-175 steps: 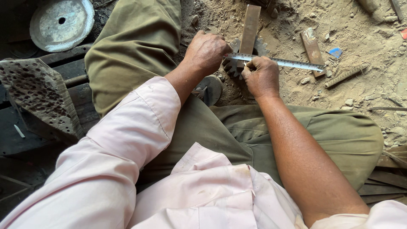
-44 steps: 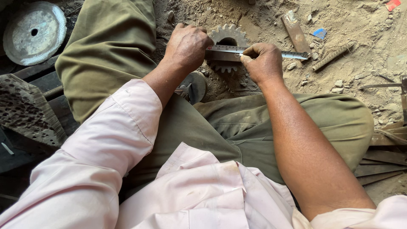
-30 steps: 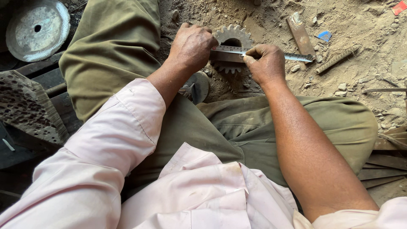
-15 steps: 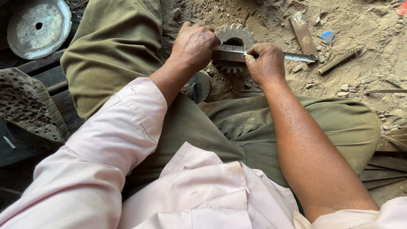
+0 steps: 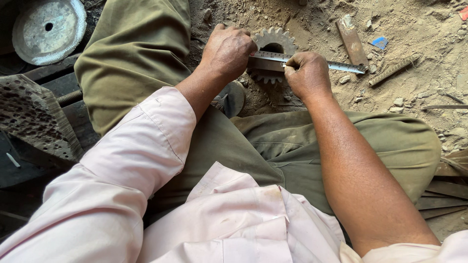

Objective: The person sits on the ground and repeatedly measures a metal gear and several rectangular metal blocks using a tape measure. They place the tape measure across the gear's diameter and along the length of the blocks, adjusting the position multiple times to check dimensions.

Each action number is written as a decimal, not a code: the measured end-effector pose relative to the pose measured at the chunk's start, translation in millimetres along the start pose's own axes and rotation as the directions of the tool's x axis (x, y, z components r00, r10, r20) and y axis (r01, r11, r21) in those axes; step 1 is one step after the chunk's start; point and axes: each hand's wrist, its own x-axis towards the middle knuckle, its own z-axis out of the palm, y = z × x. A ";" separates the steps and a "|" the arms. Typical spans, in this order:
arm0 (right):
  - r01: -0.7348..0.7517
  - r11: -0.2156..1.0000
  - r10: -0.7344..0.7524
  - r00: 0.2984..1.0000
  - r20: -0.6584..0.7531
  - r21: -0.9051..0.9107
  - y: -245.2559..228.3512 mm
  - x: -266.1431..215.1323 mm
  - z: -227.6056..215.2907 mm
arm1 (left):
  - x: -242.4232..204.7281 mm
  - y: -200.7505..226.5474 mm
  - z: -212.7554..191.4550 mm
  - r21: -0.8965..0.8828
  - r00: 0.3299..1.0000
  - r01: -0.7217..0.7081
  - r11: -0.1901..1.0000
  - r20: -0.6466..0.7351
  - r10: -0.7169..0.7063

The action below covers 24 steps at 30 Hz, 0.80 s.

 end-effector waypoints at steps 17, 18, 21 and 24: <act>-0.044 0.945 0.170 0.912 -0.372 0.324 26.0 7.7 -44.3 | 0.8 -43.4 -18.9 -0.633 0.792 0.363 0.684 -0.178 -0.584; 0.038 0.971 0.061 0.914 -0.402 0.234 24.1 11.2 -37.8 | -0.9 -51.2 -23.5 -0.651 0.776 0.373 0.662 -0.172 -0.606; 0.214 0.972 -0.184 0.948 -0.259 0.093 11.0 17.1 -19.9 | -2.2 -62.3 -33.9 -0.747 0.753 0.368 0.553 -0.109 -0.649; 0.316 0.944 -0.325 0.940 -0.105 -0.089 -9.3 9.5 2.4 | -3.7 -57.4 -37.2 -0.779 0.750 0.384 0.496 -0.051 -0.660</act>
